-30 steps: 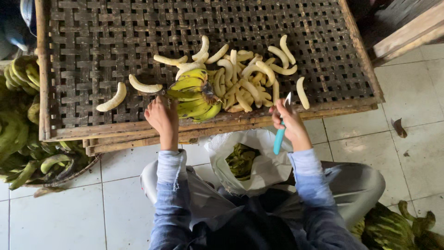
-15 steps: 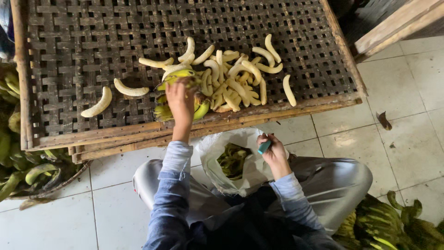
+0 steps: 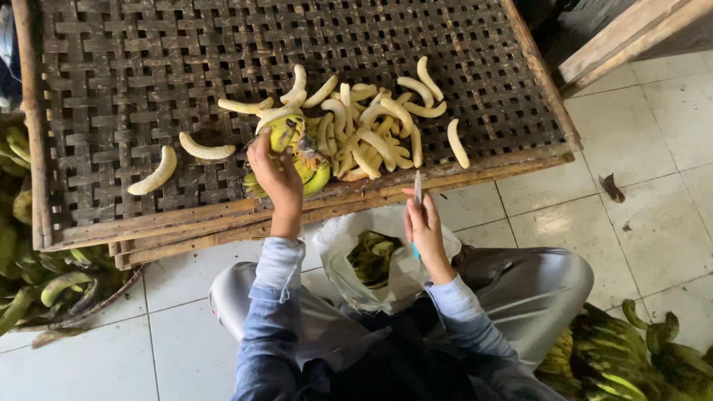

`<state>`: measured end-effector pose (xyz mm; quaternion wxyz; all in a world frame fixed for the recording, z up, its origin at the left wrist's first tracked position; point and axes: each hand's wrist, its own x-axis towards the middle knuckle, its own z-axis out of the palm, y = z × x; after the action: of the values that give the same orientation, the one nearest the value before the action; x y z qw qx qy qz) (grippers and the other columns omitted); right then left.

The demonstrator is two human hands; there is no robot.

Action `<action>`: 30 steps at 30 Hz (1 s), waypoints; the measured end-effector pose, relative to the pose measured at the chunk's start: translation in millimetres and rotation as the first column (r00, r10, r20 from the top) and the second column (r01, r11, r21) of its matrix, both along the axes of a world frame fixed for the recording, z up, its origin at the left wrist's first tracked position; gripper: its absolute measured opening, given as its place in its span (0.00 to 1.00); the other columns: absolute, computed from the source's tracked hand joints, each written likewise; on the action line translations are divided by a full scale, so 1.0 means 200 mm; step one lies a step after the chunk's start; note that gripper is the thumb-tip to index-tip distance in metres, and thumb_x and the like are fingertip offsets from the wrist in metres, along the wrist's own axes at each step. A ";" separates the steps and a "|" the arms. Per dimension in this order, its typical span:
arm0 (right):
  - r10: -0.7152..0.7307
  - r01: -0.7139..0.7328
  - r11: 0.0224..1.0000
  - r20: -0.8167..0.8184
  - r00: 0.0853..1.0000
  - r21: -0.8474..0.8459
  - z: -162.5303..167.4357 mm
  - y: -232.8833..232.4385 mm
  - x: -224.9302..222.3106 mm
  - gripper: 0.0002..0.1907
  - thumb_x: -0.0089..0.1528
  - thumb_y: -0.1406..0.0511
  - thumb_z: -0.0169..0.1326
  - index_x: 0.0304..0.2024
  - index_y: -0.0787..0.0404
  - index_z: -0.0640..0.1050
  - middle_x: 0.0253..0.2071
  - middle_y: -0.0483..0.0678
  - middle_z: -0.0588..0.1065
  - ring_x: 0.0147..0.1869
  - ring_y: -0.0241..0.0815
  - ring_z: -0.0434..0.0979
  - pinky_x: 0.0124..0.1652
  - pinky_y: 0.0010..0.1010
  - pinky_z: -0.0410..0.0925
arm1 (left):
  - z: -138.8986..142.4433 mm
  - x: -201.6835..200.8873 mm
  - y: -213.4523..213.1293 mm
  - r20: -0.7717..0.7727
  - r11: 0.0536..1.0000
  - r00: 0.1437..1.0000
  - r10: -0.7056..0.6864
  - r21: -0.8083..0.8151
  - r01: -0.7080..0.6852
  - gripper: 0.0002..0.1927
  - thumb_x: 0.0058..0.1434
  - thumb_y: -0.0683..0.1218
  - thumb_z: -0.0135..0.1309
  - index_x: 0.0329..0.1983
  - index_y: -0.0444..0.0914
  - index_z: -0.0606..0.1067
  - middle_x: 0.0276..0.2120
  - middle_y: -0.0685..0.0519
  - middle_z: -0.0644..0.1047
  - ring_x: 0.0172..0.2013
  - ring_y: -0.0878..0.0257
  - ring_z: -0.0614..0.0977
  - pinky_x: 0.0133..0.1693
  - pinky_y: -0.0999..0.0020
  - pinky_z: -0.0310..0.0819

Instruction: The person sits on the floor and peels green bananas with a small knife, pulling the peel off by hand. They place the peeled bananas onto a woven bamboo tray and drop the peels into a plastic bag on their lap, working through bananas one at a time.

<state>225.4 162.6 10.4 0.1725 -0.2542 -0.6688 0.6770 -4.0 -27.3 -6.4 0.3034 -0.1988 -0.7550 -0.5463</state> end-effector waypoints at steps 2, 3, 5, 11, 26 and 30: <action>0.065 -0.034 0.948 -0.090 0.994 0.315 0.11 -0.04 -0.02 0.17 0.75 0.63 0.47 0.66 0.59 0.71 0.31 0.45 0.65 0.28 0.36 0.60 0.29 0.29 0.58 | 0.06 0.14 0.00 -0.051 0.987 0.987 -0.156 -0.055 0.153 0.25 0.68 0.36 0.53 0.68 0.36 0.66 0.55 0.42 0.73 0.54 0.48 0.75 0.58 0.56 0.68; 0.111 -0.041 0.885 -0.125 0.986 0.464 0.17 -0.05 -0.02 0.18 0.76 0.65 0.47 0.68 0.59 0.70 0.34 0.45 0.65 0.33 0.37 0.62 0.33 0.30 0.61 | 0.08 0.22 0.01 -0.074 0.971 0.970 -0.232 -0.084 0.225 0.24 0.69 0.37 0.52 0.68 0.35 0.65 0.55 0.42 0.73 0.55 0.47 0.74 0.60 0.55 0.67; 0.190 -0.025 0.782 -0.200 0.961 0.623 0.28 -0.08 -0.03 0.22 0.74 0.66 0.48 0.69 0.62 0.64 0.35 0.46 0.70 0.33 0.39 0.69 0.35 0.32 0.65 | 0.11 0.41 0.04 0.121 0.905 0.898 -0.423 0.001 0.426 0.22 0.73 0.43 0.50 0.68 0.34 0.65 0.55 0.41 0.73 0.54 0.48 0.76 0.58 0.57 0.69; 0.239 -0.041 0.592 -0.127 0.963 0.805 0.47 -0.14 -0.05 0.25 0.69 0.67 0.52 0.67 0.65 0.63 0.33 0.49 0.74 0.31 0.45 0.76 0.32 0.34 0.68 | 0.09 0.59 0.12 0.310 0.728 0.667 -0.678 0.159 0.667 0.22 0.73 0.49 0.49 0.65 0.33 0.66 0.54 0.40 0.74 0.54 0.46 0.76 0.57 0.58 0.69; 0.230 -0.098 0.554 -0.039 0.972 0.827 0.43 -0.12 0.01 0.16 0.72 0.63 0.48 0.59 0.63 0.66 0.38 0.57 0.78 0.35 0.57 0.80 0.33 0.40 0.69 | 0.06 0.57 0.10 0.193 0.719 0.721 -0.666 -0.093 0.689 0.22 0.60 0.48 0.62 0.53 0.34 0.71 0.42 0.41 0.75 0.42 0.41 0.77 0.46 0.53 0.71; 0.263 -0.282 0.750 0.122 0.957 0.598 0.39 -0.09 0.03 0.15 0.73 0.61 0.47 0.56 0.62 0.65 0.28 0.51 0.74 0.29 0.50 0.78 0.29 0.36 0.67 | 0.05 0.56 0.13 0.116 0.798 0.798 -0.592 -0.057 0.600 0.25 0.48 0.42 0.66 0.49 0.36 0.71 0.45 0.42 0.73 0.45 0.43 0.77 0.46 0.55 0.73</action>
<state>231.9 144.1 89.1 0.1346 -0.0949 -0.8831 0.4393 107.1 -1.9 2.9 0.0715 -0.4143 -0.6914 -0.5876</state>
